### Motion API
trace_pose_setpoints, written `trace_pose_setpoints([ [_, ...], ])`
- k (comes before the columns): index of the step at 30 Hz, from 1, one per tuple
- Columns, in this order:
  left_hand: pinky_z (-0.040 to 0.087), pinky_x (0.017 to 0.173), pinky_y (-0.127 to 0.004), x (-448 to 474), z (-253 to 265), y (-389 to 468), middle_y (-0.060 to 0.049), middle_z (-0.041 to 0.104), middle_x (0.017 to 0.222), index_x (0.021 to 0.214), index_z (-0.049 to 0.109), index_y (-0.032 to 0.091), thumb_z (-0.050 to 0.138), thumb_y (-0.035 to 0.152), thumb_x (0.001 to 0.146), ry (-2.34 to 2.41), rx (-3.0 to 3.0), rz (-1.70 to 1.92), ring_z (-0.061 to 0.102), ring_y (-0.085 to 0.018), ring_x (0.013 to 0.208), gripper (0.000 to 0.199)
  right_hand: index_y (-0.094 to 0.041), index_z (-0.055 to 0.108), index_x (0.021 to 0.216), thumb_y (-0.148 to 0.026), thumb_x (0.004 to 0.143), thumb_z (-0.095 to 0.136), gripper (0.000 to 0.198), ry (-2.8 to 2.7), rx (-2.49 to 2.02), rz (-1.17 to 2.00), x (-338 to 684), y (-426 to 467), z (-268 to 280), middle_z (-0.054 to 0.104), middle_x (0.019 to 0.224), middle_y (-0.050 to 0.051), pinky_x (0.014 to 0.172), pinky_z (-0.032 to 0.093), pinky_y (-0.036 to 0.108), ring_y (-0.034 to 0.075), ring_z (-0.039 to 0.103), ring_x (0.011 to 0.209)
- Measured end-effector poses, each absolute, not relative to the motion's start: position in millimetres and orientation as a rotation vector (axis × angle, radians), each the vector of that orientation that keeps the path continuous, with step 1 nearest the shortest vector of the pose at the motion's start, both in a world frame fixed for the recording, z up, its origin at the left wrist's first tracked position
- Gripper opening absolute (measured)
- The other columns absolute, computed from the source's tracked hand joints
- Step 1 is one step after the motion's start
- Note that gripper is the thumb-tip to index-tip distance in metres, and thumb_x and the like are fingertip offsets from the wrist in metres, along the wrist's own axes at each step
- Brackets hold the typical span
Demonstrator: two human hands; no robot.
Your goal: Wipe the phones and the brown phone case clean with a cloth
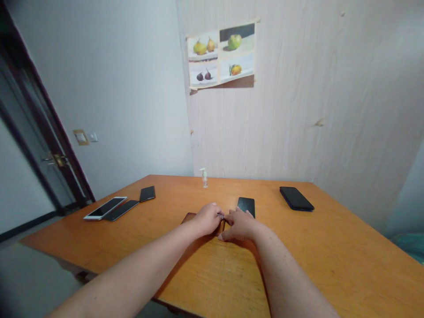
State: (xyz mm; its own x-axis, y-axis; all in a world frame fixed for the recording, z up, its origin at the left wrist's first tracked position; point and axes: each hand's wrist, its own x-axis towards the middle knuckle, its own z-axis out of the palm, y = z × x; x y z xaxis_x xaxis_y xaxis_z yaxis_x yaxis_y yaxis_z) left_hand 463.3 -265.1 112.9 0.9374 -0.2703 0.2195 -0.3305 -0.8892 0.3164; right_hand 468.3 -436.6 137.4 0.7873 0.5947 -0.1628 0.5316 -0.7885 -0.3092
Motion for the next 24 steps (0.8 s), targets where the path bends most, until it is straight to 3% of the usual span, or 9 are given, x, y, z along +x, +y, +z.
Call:
trace_pose_setpoints([
  [7,0.046,0.070,-0.027,469.5,116.8,-255.6,-0.008,0.075,0.081,0.081,0.077,0.018,0.056,0.018,0.080,-0.330,2.763,0.177,0.065,-0.019,0.074,0.020,-0.030,0.059,0.133,-0.067,0.066,0.067,0.077,-0.851,-2.717,0.363,467.6,-437.3,136.3,0.042,0.150,0.013,0.112,0.013,0.063,0.043,0.019,0.144],
  [12,0.045,0.069,-0.027,467.6,120.2,-220.9,-0.008,0.074,0.079,0.078,0.076,0.018,0.058,0.015,0.077,-0.192,2.793,0.169,0.066,-0.019,0.075,0.018,-0.027,0.065,0.127,-0.066,0.064,0.069,0.075,-0.840,-2.700,0.351,470.7,-438.1,133.5,0.051,0.142,0.015,0.112,0.015,0.063,0.044,0.021,0.143],
  [19,0.042,0.065,-0.025,452.0,116.1,-173.3,-0.005,0.073,0.076,0.075,0.073,0.017,0.055,0.016,0.079,-0.068,2.756,0.277,0.063,-0.017,0.073,0.019,-0.028,0.061,0.132,-0.065,0.065,0.069,0.077,-0.850,-2.685,0.354,474.8,-439.5,127.8,0.044,0.148,0.016,0.112,0.013,0.064,0.043,0.019,0.144],
  [24,0.042,0.072,-0.027,427.5,108.6,-157.3,-0.005,0.070,0.079,0.075,0.071,0.017,0.054,0.017,0.082,-0.070,2.721,0.401,0.062,-0.018,0.079,0.019,-0.028,0.060,0.133,-0.066,0.066,0.067,0.077,-0.871,-2.702,0.366,477.1,-440.3,128.0,0.046,0.146,0.016,0.111,0.012,0.065,0.044,0.019,0.144],
])
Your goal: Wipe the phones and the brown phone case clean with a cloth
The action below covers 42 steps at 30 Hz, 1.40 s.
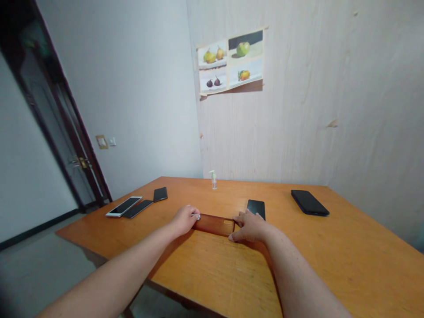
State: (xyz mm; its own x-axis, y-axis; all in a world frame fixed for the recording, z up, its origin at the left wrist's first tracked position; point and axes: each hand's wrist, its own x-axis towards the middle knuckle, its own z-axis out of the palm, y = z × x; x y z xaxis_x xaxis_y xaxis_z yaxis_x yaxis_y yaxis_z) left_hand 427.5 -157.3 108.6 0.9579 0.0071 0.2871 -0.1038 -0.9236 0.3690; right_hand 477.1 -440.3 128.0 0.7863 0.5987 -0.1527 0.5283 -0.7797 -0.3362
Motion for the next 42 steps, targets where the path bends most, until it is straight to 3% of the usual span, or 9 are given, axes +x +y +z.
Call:
trace_pose_setpoints([
  [7,0.043,0.080,-0.027,383.3,99.8,-155.0,-0.005,0.064,0.090,0.086,0.069,0.019,0.053,0.019,0.087,-0.212,2.693,0.457,0.060,-0.018,0.088,0.016,-0.028,0.068,0.122,-0.066,0.067,0.066,0.067,-0.885,-2.694,0.372,472.6,-439.3,133.7,0.055,0.135,0.014,0.112,0.013,0.063,0.045,0.023,0.142],
  [23,0.043,0.080,-0.030,460.1,111.5,-185.5,-0.007,0.066,0.081,0.068,0.068,0.017,0.059,0.013,0.074,-0.163,2.419,0.323,0.060,-0.021,0.087,0.012,-0.027,0.068,0.121,-0.063,0.065,0.070,0.068,-0.828,-2.692,0.370,466.4,-437.2,137.9,0.054,0.136,0.014,0.113,0.012,0.061,0.042,0.024,0.142],
  [27,0.045,0.073,-0.027,462.5,115.3,-194.5,-0.004,0.069,0.082,0.086,0.068,0.016,0.054,0.025,0.079,-0.161,2.112,0.283,0.060,-0.016,0.078,0.018,-0.027,0.069,0.120,-0.060,0.065,0.071,0.064,-0.826,-2.679,0.332,462.8,-436.1,140.2,0.057,0.134,0.013,0.114,0.013,0.059,0.040,0.027,0.142],
  [30,0.044,0.063,-0.025,458.8,118.8,-196.3,-0.005,0.069,0.083,0.097,0.064,0.014,0.053,0.030,0.079,-0.173,1.882,0.217,0.058,-0.012,0.066,0.027,-0.026,0.066,0.124,-0.059,0.065,0.072,0.068,-0.826,-2.672,0.318,462.0,-435.7,139.3,0.052,0.141,0.012,0.115,0.014,0.057,0.040,0.024,0.143],
  [37,0.041,0.060,-0.022,446.3,118.1,-191.6,-0.004,0.066,0.081,0.088,0.059,0.014,0.061,0.022,0.070,-0.169,1.493,0.055,0.056,-0.009,0.063,0.020,-0.020,0.049,0.142,-0.064,0.065,0.071,0.092,-0.806,-2.688,0.352,462.5,-440.2,135.2,0.034,0.155,0.017,0.116,0.011,0.056,0.039,0.017,0.146],
  [42,0.038,0.059,-0.021,442.5,124.8,-190.8,-0.003,0.066,0.079,0.086,0.059,0.014,0.067,0.018,0.070,-0.145,1.318,-0.035,0.053,-0.008,0.061,0.018,-0.019,0.051,0.140,-0.069,0.068,0.069,0.090,-0.717,-2.616,0.233,460.6,-443.8,141.9,0.046,0.146,0.018,0.114,0.021,0.056,0.040,0.028,0.141],
])
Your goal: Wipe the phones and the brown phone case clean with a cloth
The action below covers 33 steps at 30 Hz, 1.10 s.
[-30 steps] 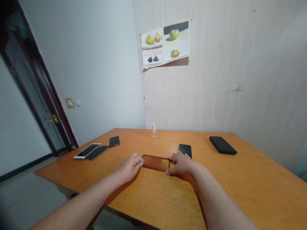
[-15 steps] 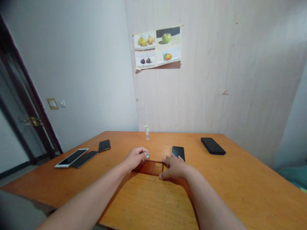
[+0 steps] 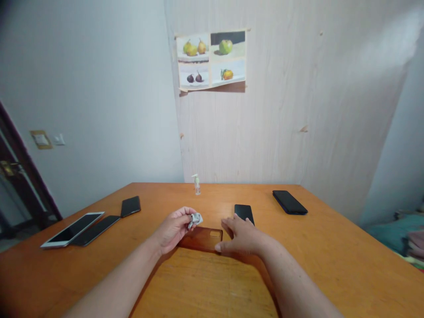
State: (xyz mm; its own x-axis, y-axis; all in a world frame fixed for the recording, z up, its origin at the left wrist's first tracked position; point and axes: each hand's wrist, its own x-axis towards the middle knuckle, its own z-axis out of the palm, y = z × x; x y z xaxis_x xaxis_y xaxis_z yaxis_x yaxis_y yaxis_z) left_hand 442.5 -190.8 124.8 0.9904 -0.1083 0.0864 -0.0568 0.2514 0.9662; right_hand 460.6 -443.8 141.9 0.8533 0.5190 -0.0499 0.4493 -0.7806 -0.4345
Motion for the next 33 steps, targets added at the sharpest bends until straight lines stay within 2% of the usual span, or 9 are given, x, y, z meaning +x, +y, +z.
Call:
trace_pose_setpoints([
  [3,0.040,0.060,-0.021,439.6,129.9,-192.7,-0.003,0.067,0.080,0.088,0.059,0.015,0.070,0.022,0.072,-0.161,1.319,-0.051,0.055,-0.008,0.063,0.020,-0.016,0.055,0.136,-0.063,0.080,0.061,0.074,-0.682,-2.508,-0.056,456.7,-435.0,146.4,0.056,0.137,0.017,0.108,0.035,0.047,0.034,0.048,0.130],
  [6,0.044,0.065,-0.023,433.7,131.0,-198.2,-0.003,0.068,0.082,0.092,0.057,0.017,0.073,0.027,0.072,-0.168,1.349,-0.087,0.059,-0.011,0.067,0.028,-0.018,0.057,0.133,-0.056,0.086,0.057,0.061,-0.658,-2.331,-0.181,444.7,-415.3,147.9,0.065,0.125,0.014,0.093,0.048,0.041,0.027,0.062,0.109],
  [9,0.047,0.067,-0.025,428.3,129.8,-204.2,-0.003,0.067,0.085,0.094,0.056,0.017,0.074,0.033,0.072,-0.217,1.384,-0.162,0.061,-0.013,0.069,0.032,-0.023,0.062,0.125,-0.044,0.089,0.056,0.043,-0.742,-2.170,-0.143,430.6,-395.3,146.3,0.071,0.111,0.008,0.082,0.052,0.034,0.022,0.066,0.094],
  [12,0.048,0.072,-0.027,429.7,130.0,-202.2,-0.003,0.067,0.086,0.093,0.058,0.017,0.069,0.034,0.077,-0.270,1.519,-0.085,0.062,-0.014,0.075,0.026,-0.023,0.068,0.109,-0.036,0.091,0.052,0.028,-0.748,-2.109,-0.196,428.9,-390.6,142.6,0.073,0.100,0.005,0.082,0.050,0.031,0.020,0.066,0.091],
  [15,0.047,0.088,-0.030,436.2,132.0,-189.7,-0.006,0.067,0.101,0.100,0.061,0.017,0.065,0.032,0.080,-0.321,1.804,0.151,0.062,-0.019,0.095,0.026,-0.021,0.069,0.100,-0.036,0.090,0.051,0.024,-0.616,-2.145,-0.275,440.1,-401.2,138.5,0.073,0.092,0.004,0.079,0.049,0.030,0.020,0.066,0.087],
  [18,0.040,0.102,-0.036,439.5,133.3,-174.4,-0.009,0.059,0.125,0.120,0.058,0.020,0.073,0.036,0.072,-0.415,2.151,0.239,0.053,-0.026,0.117,0.052,-0.021,0.069,0.094,-0.034,0.090,0.050,0.023,-0.523,-2.244,-0.276,447.4,-409.7,135.7,0.072,0.087,0.004,0.075,0.048,0.029,0.020,0.065,0.084],
  [22,0.037,0.104,-0.039,436.5,128.7,-163.1,-0.010,0.054,0.133,0.127,0.056,0.024,0.084,0.044,0.053,-0.508,2.504,0.106,0.048,-0.033,0.123,0.082,-0.022,0.068,0.086,-0.030,0.089,0.051,0.020,-0.613,-2.426,-0.162,436.5,-400.3,132.9,0.069,0.083,0.003,0.068,0.043,0.026,0.017,0.062,0.077],
  [29,0.045,0.086,-0.030,438.0,121.0,-159.9,-0.005,0.061,0.111,0.115,0.063,0.027,0.078,0.040,0.058,-0.575,2.525,-0.065,0.057,-0.027,0.104,0.060,-0.021,0.064,0.084,-0.037,0.091,0.049,0.024,-0.550,-2.871,-0.163,437.7,-400.0,129.4,0.066,0.090,0.007,0.066,0.036,0.028,0.019,0.060,0.080],
  [33,0.045,0.081,-0.030,438.4,125.5,-159.8,-0.005,0.062,0.107,0.108,0.066,0.026,0.075,0.037,0.061,-0.548,2.567,-0.015,0.057,-0.027,0.101,0.049,-0.021,0.064,0.088,-0.037,0.093,0.046,0.025,-0.576,-2.870,-0.188,436.1,-403.2,129.5,0.067,0.092,0.008,0.066,0.036,0.028,0.020,0.061,0.081],
])
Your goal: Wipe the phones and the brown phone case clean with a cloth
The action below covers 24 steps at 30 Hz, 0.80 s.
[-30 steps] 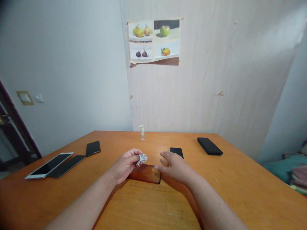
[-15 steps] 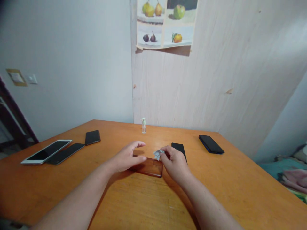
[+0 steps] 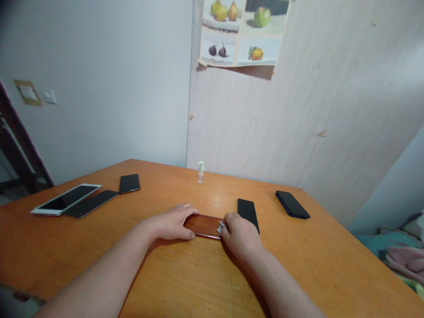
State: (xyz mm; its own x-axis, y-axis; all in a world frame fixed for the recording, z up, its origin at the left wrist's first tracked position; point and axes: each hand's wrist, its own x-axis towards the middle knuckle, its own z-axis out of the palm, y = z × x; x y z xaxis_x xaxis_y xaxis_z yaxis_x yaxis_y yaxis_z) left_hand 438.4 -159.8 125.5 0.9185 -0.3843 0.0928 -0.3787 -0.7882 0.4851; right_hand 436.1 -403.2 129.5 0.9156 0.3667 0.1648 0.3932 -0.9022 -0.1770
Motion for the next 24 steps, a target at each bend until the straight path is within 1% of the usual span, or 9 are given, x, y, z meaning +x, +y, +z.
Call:
trace_pose_setpoints([
  [2,0.044,0.078,-0.030,437.7,127.2,-160.4,-0.005,0.063,0.103,0.103,0.067,0.026,0.075,0.035,0.061,-0.549,2.566,0.011,0.057,-0.026,0.097,0.044,-0.022,0.063,0.089,-0.036,0.093,0.046,0.023,-0.731,-2.781,-0.131,429.7,-399.0,130.8,0.068,0.092,0.006,0.065,0.035,0.027,0.018,0.061,0.080],
  [4,0.043,0.075,-0.029,437.4,127.5,-161.3,-0.004,0.063,0.101,0.102,0.068,0.026,0.077,0.037,0.060,-0.548,2.548,0.039,0.057,-0.026,0.095,0.044,-0.023,0.063,0.090,-0.037,0.092,0.047,0.022,-0.782,-2.755,-0.076,426.9,-396.7,132.7,0.069,0.091,0.005,0.062,0.034,0.026,0.018,0.062,0.078],
  [7,0.043,0.075,-0.030,438.2,125.1,-163.5,-0.005,0.062,0.099,0.101,0.069,0.025,0.078,0.044,0.060,-0.532,2.564,0.093,0.057,-0.026,0.095,0.047,-0.022,0.063,0.090,-0.037,0.092,0.046,0.023,-0.572,-2.887,-0.105,433.2,-401.5,134.3,0.070,0.091,0.007,0.062,0.033,0.028,0.020,0.062,0.080],
  [10,0.042,0.075,-0.031,439.0,122.1,-166.6,-0.006,0.062,0.098,0.099,0.069,0.023,0.078,0.048,0.059,-0.535,2.616,0.137,0.057,-0.027,0.093,0.048,-0.021,0.064,0.094,-0.035,0.093,0.045,0.025,-0.423,-2.941,-0.177,438.5,-405.7,132.6,0.069,0.097,0.010,0.065,0.035,0.029,0.022,0.063,0.085],
  [13,0.042,0.072,-0.030,437.0,122.5,-169.6,-0.007,0.061,0.096,0.092,0.070,0.022,0.077,0.049,0.059,-0.506,2.641,0.141,0.057,-0.026,0.091,0.043,-0.023,0.064,0.098,-0.033,0.094,0.043,0.024,-0.654,-2.805,-0.145,434.2,-400.1,128.4,0.069,0.099,0.007,0.068,0.037,0.028,0.020,0.063,0.086],
  [15,0.043,0.070,-0.030,434.4,125.3,-170.8,-0.007,0.060,0.095,0.092,0.070,0.023,0.076,0.050,0.060,-0.489,2.653,0.115,0.057,-0.026,0.090,0.042,-0.024,0.064,0.096,-0.032,0.094,0.044,0.022,-0.787,-2.724,-0.101,432.6,-396.9,126.0,0.069,0.097,0.004,0.069,0.037,0.026,0.018,0.063,0.085],
  [16,0.044,0.070,-0.030,433.0,127.1,-171.3,-0.007,0.060,0.096,0.093,0.070,0.023,0.075,0.050,0.061,-0.490,2.661,0.105,0.057,-0.026,0.091,0.043,-0.024,0.064,0.095,-0.032,0.094,0.044,0.021,-0.771,-2.730,-0.107,433.8,-397.2,125.3,0.069,0.095,0.004,0.068,0.036,0.026,0.018,0.063,0.084],
  [21,0.047,0.073,-0.032,429.1,132.6,-174.2,-0.006,0.060,0.095,0.095,0.069,0.023,0.072,0.058,0.061,-0.521,2.736,0.119,0.058,-0.026,0.091,0.049,-0.020,0.063,0.090,-0.031,0.093,0.045,0.021,-0.315,-2.915,-0.268,444.9,-406.6,125.6,0.069,0.093,0.009,0.064,0.033,0.028,0.021,0.062,0.082],
  [24,0.048,0.071,-0.032,428.5,131.9,-176.3,-0.006,0.060,0.094,0.092,0.069,0.023,0.072,0.060,0.060,-0.510,2.767,0.132,0.059,-0.026,0.088,0.050,-0.020,0.062,0.088,-0.031,0.093,0.045,0.021,-0.523,-2.835,-0.224,438.8,-400.0,125.5,0.069,0.092,0.007,0.064,0.033,0.027,0.019,0.062,0.082],
])
